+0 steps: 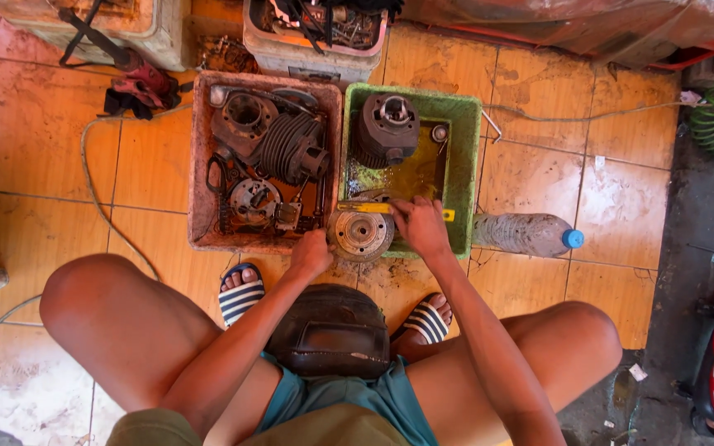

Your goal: Cleaning a motorcycle engine component using a brush and cleaning solution

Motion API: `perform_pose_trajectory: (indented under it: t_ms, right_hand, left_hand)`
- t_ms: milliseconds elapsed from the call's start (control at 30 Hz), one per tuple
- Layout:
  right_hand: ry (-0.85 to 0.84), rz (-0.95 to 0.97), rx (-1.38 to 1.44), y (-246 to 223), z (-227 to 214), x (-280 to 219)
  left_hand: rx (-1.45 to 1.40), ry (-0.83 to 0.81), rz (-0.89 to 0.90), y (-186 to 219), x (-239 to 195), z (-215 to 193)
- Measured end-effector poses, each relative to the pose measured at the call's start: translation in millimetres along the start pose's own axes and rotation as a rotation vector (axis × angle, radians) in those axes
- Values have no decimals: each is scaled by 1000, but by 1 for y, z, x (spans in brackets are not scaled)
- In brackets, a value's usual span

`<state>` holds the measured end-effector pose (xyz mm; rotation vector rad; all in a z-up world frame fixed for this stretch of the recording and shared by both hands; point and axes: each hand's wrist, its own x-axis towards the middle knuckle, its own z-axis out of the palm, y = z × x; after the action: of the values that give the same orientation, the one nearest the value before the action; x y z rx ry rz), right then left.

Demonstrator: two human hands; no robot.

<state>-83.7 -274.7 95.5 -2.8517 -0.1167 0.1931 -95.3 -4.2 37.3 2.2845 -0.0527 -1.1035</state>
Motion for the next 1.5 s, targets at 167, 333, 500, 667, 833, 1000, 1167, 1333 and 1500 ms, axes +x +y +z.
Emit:
perform_pose_trajectory:
  t_ms: [167, 333, 500, 667, 833, 1000, 1167, 1333, 1500]
  right_hand:
    - [-57, -51, 25, -10, -12, 8]
    - [39, -10, -105, 2, -15, 15]
    - [-32, -8, -49, -19, -10, 1]
    - [-43, 36, -57, -15, -16, 1]
    - [29, 101, -158, -22, -12, -2]
    - [-92, 68, -31, -34, -16, -11]
    - [5, 103, -61, -31, -9, -4]
    - [-63, 35, -2, -33, -14, -6]
    - [-71, 110, -2, -28, -19, -6]
  left_hand:
    - [22, 18, 2, 5, 3, -10]
    - [42, -3, 27, 15, -26, -23]
    - [56, 40, 94, 23, -41, -29]
    - [50, 36, 93, 16, -33, -26]
    - [-13, 10, 53, -14, -5, -14]
    - [-153, -25, 3, -18, -1, -19]
    - [-138, 35, -9, -31, 13, -18]
    - [-119, 111, -48, -38, 22, -28]
    - [-167, 153, -32, -30, 25, -28]
